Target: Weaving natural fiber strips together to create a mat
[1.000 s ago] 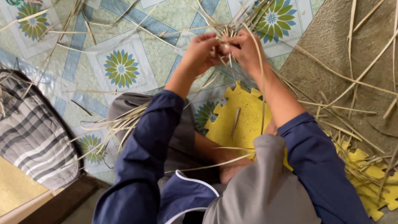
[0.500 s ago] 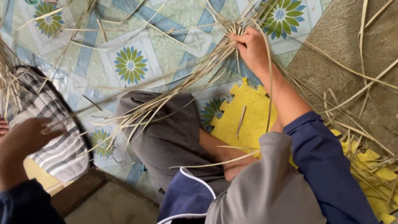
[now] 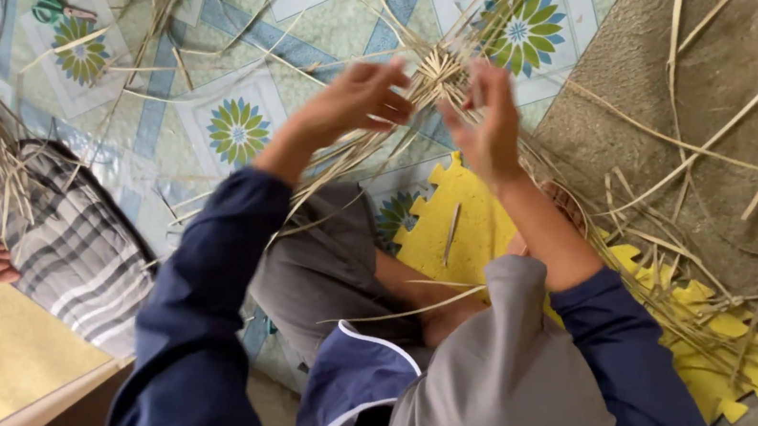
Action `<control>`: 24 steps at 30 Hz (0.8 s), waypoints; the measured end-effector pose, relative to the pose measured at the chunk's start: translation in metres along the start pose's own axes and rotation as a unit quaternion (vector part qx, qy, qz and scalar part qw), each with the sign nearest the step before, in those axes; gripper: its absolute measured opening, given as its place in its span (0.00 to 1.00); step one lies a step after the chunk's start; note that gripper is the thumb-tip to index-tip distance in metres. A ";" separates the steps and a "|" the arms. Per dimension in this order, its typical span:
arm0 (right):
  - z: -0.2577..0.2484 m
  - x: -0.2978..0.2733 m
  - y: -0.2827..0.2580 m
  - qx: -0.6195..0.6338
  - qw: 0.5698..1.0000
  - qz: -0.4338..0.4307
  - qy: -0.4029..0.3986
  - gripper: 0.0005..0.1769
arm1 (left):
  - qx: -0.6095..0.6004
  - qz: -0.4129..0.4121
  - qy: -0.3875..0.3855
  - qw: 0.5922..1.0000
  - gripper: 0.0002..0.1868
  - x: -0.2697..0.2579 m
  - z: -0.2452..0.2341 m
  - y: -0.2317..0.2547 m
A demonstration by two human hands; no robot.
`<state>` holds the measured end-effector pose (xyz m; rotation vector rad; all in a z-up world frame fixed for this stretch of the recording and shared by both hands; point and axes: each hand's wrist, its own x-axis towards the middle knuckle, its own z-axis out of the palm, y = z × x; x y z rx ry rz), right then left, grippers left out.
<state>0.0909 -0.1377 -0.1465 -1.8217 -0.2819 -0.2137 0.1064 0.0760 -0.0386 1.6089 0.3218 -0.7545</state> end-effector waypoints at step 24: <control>-0.020 0.031 0.056 -0.202 0.972 -0.110 -0.052 0.16 | 0.388 0.203 0.240 0.866 0.08 0.050 0.001 -0.026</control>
